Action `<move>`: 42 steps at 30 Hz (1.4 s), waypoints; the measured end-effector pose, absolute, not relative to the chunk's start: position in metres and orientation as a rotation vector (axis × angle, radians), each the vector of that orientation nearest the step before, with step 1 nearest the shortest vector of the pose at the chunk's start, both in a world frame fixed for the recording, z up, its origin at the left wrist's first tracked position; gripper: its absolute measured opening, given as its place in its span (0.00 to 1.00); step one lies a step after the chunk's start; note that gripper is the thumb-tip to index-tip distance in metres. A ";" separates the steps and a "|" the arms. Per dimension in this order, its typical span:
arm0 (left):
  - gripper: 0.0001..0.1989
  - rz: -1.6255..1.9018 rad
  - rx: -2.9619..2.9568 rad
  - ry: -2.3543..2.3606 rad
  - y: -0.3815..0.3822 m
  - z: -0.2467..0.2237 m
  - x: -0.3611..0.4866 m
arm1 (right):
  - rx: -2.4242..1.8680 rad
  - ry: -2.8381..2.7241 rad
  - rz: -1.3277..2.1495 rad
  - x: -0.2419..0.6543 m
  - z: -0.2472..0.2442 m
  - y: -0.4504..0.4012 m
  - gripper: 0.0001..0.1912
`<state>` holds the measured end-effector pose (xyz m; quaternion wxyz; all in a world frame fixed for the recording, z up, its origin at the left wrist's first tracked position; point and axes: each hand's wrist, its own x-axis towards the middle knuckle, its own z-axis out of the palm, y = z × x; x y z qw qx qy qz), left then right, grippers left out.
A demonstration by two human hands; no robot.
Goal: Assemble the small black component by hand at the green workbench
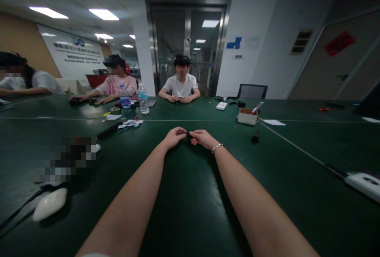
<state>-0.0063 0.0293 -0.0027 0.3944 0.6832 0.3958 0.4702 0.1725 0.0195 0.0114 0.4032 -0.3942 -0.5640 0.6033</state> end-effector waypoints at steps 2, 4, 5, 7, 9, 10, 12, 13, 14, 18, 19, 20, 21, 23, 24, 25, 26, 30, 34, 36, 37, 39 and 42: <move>0.10 1.192 1.737 1.002 0.030 -0.004 -0.007 | -0.998 -1.434 1.518 0.173 0.011 0.020 0.07; 0.10 1.195 1.728 0.996 0.031 -0.004 -0.007 | -0.997 -1.452 1.517 0.173 0.011 0.020 0.07; 0.09 1.200 1.717 0.993 0.031 -0.005 -0.006 | -0.991 -1.458 1.517 0.173 0.011 0.019 0.06; 0.09 1.205 1.700 0.987 0.031 -0.005 -0.006 | -0.963 -1.465 1.500 0.173 0.011 0.018 0.03; 0.10 1.211 1.697 0.992 0.031 -0.005 -0.006 | -0.923 -1.463 1.463 0.173 0.013 0.016 0.12; 0.10 1.214 1.703 0.997 0.030 -0.005 -0.006 | -0.910 -1.460 1.447 0.172 0.014 0.015 0.17; 0.10 1.218 1.714 1.007 0.030 -0.004 -0.006 | -0.910 -1.445 1.440 0.171 0.016 0.013 0.22; 0.10 1.222 1.715 1.010 0.030 -0.004 -0.007 | -0.926 -1.430 1.446 0.171 0.017 0.012 0.21; 0.10 1.226 1.715 1.009 0.030 -0.004 -0.007 | -0.949 -1.416 1.457 0.170 0.018 0.012 0.18; 0.10 1.228 1.703 1.005 0.030 -0.005 -0.007 | -0.987 -1.421 1.489 0.171 0.019 0.011 0.09; 0.10 1.225 1.704 1.013 0.031 -0.005 -0.007 | -0.960 -1.428 1.481 0.171 0.019 0.011 0.11; 0.10 1.223 1.706 1.021 0.031 -0.005 -0.006 | -0.927 -1.430 1.467 0.171 0.019 0.010 0.15; 0.10 1.224 1.712 1.026 0.031 -0.005 -0.006 | -0.900 -1.426 1.454 0.171 0.019 0.010 0.18; 0.10 1.233 1.725 1.028 0.031 -0.006 -0.006 | -0.899 -1.404 1.445 0.171 0.018 0.010 0.18; 0.10 1.239 1.730 1.023 0.031 -0.006 -0.006 | -0.924 -1.395 1.451 0.170 0.018 0.010 0.15; 0.10 1.246 1.731 1.020 0.031 -0.006 -0.006 | -0.955 -1.391 1.458 0.170 0.018 0.010 0.11; 0.10 1.253 1.731 1.019 0.031 -0.006 -0.006 | -0.986 -1.392 1.460 0.169 0.018 0.011 0.08; 0.11 1.250 1.733 1.015 0.030 -0.006 -0.007 | -0.982 -1.430 1.463 0.169 0.018 0.012 0.07; 0.11 1.244 1.735 1.018 0.031 -0.007 -0.007 | -0.914 -1.387 1.460 0.171 0.018 0.012 0.18; 0.11 1.251 1.736 1.018 0.031 -0.007 -0.007 | -0.955 -1.364 1.462 0.170 0.018 0.012 0.13; 0.10 1.255 1.736 1.019 0.031 -0.007 -0.007 | -0.980 -1.366 1.462 0.170 0.019 0.012 0.10; 0.10 1.255 1.735 1.016 0.031 -0.006 -0.006 | -1.008 -1.406 1.463 0.169 0.020 0.011 0.07; 0.09 1.243 1.723 1.020 0.029 -0.005 -0.006 | -0.973 -1.450 1.468 0.170 0.022 0.009 0.13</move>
